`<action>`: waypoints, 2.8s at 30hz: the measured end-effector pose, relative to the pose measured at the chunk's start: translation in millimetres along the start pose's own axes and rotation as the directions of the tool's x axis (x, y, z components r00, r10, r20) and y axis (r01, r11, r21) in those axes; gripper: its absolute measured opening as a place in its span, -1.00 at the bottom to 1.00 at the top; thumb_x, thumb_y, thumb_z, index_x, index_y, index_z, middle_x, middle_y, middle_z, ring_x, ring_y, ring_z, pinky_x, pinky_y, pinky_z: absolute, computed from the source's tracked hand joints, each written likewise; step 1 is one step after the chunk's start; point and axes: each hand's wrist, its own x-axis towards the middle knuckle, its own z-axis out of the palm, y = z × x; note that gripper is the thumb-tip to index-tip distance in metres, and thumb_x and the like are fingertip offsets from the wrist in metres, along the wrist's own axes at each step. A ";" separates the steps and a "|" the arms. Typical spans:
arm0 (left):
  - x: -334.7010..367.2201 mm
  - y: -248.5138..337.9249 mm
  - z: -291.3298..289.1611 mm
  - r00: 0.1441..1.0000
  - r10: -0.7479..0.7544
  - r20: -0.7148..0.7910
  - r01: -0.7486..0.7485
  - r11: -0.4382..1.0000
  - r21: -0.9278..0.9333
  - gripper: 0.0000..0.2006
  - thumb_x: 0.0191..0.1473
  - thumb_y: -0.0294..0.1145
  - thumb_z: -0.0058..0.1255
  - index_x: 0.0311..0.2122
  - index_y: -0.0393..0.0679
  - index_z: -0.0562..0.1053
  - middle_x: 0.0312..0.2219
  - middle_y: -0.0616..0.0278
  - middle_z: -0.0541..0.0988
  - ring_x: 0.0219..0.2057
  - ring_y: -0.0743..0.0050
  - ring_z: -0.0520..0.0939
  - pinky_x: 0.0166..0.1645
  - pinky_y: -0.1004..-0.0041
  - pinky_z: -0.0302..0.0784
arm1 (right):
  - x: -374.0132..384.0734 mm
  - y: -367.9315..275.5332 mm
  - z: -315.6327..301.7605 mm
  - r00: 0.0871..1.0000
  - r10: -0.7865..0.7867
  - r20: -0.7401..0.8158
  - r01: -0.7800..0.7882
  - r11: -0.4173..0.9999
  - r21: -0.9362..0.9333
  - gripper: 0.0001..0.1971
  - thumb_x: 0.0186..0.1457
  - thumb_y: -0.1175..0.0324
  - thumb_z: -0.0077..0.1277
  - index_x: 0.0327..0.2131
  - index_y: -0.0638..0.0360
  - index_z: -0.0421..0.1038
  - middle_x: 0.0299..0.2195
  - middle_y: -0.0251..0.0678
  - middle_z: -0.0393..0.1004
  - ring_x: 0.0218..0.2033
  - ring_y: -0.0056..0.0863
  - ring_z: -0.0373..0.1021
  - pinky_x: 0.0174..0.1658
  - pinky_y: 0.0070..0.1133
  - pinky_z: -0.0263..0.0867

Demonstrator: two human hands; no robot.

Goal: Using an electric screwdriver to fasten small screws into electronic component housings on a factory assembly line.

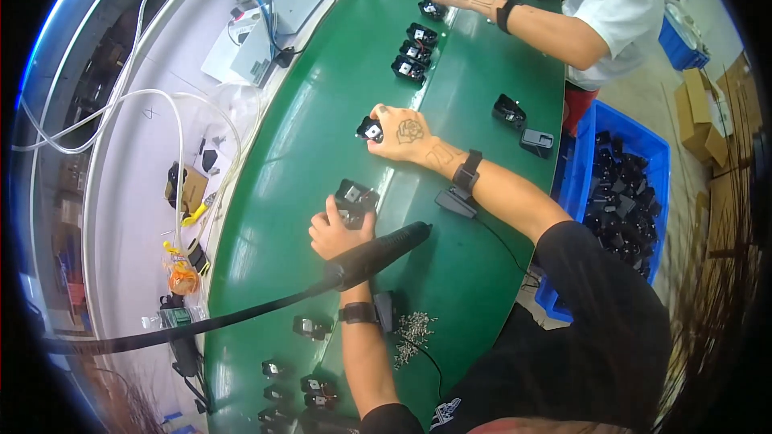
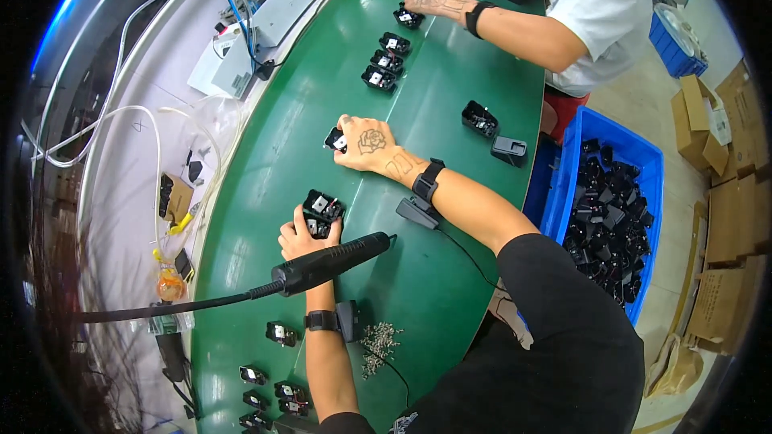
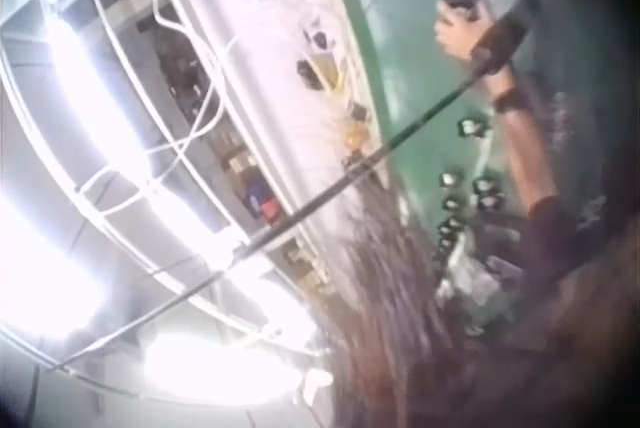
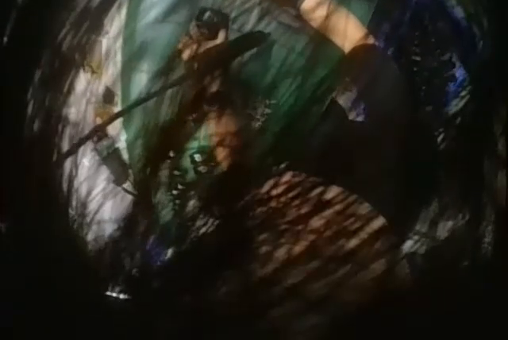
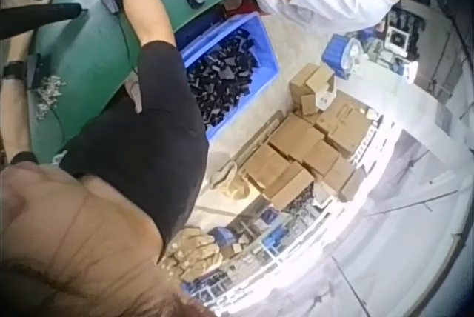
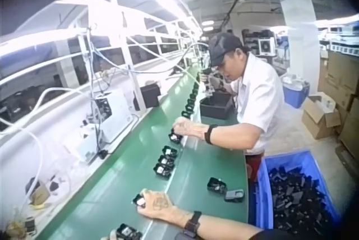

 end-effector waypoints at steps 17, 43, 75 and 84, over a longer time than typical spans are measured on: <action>-5.3 -16.8 23.4 0.980 -0.022 -0.196 0.005 0.996 -0.087 -0.26 -0.46 0.12 0.31 -0.04 0.09 0.46 -0.27 0.20 0.42 -0.23 0.15 0.46 -0.21 0.16 0.38 | 49.9 47.3 -9.8 0.950 -0.238 -0.203 0.126 0.886 -0.447 -0.68 -0.17 0.20 0.17 -0.30 0.10 0.45 -0.23 -0.31 0.41 -0.17 -0.34 0.37 -0.17 -0.43 0.38; 37.8 20.6 21.6 0.960 0.278 -0.033 -0.277 0.960 0.030 -0.22 -0.21 0.17 0.24 0.04 -0.17 0.31 -0.26 0.14 0.42 -0.21 0.13 0.47 -0.21 0.21 0.34 | -20.8 -8.1 17.5 0.977 -0.178 0.113 0.170 0.982 0.083 -0.75 -0.07 0.30 -0.02 -0.29 0.09 0.54 -0.31 -0.24 0.53 -0.28 -0.18 0.48 -0.20 -0.32 0.43; 80.1 66.0 51.4 0.973 0.227 0.039 -0.226 0.973 -0.045 -0.07 -0.15 0.20 0.18 0.20 -0.24 0.16 0.02 0.00 0.34 0.01 0.01 0.36 -0.02 0.12 0.34 | -75.1 -9.3 12.8 0.907 0.059 -0.418 0.057 0.964 0.261 -0.86 -0.11 0.45 0.09 -0.37 0.13 0.45 -0.39 -0.28 0.48 -0.30 -0.28 0.40 -0.19 -0.43 0.34; 98.7 72.3 76.0 0.965 0.259 -0.047 -0.260 0.966 0.002 -0.19 -0.15 0.10 0.23 0.13 -0.21 0.23 -0.12 0.07 0.43 -0.14 0.05 0.45 -0.19 0.14 0.40 | -77.0 -13.9 7.1 0.960 0.201 -0.197 -0.063 0.836 0.545 -0.89 -0.16 0.50 0.03 -0.46 0.11 0.37 -0.59 -0.37 0.35 -0.58 -0.39 0.35 -0.48 -0.48 0.28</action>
